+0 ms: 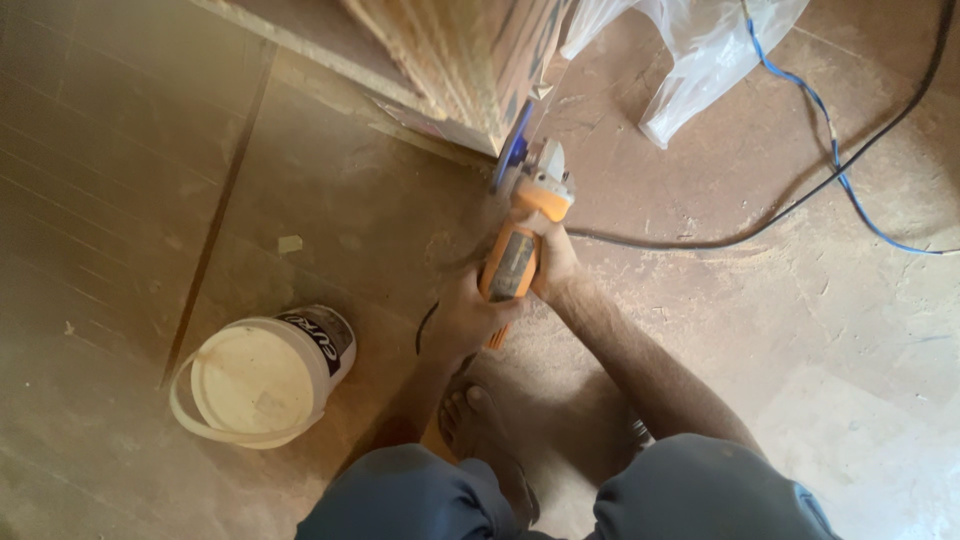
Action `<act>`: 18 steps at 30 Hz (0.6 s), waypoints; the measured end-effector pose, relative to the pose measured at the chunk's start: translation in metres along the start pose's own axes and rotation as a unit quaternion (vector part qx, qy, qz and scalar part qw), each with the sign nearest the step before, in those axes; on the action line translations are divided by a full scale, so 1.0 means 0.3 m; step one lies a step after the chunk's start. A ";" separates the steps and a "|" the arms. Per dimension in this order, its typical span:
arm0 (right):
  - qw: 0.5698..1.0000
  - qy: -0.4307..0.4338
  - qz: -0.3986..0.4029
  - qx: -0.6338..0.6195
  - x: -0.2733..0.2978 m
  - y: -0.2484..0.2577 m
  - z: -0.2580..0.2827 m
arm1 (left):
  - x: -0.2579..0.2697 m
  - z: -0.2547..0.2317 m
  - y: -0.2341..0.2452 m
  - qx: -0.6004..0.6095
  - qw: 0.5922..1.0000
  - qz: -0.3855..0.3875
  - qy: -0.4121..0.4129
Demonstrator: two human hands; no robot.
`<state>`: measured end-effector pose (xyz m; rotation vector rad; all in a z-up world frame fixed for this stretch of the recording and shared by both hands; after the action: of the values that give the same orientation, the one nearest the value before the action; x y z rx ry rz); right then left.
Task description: The person uses an electric angle grinder with a sanding disc to smooth the edges and surfaces of a wooden frame structure. They hold the frame with one hand while operating the tool with the other, moving along the edges and corners to remove roughness.
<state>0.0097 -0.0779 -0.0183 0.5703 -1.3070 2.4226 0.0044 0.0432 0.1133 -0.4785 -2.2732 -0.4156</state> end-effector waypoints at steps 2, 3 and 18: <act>1.000 -0.004 0.006 -0.009 -0.033 0.004 0.019 | -0.012 0.007 -0.005 0.014 1.000 0.005 0.001; 1.000 -0.003 0.010 -0.014 -0.047 -0.002 0.029 | -0.033 0.002 -0.008 0.009 1.000 0.004 -0.001; 0.999 -0.008 0.034 -0.027 -0.061 0.008 0.075 | -0.061 -0.030 -0.049 0.037 0.997 -0.010 -0.070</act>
<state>0.0287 -0.0999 -0.0179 0.5407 -1.4162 2.4333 0.0149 0.0224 0.1035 -0.4600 -2.4217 -0.3159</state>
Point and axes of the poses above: each hand's wrist, its own x-axis away from the middle knuckle, its own y-axis out of the back of the hand, z = x × y, the point moved 6 cm from there along -x, towards the middle knuckle, and after that the axes turned 15 degrees about y, right-handed, at the moved point
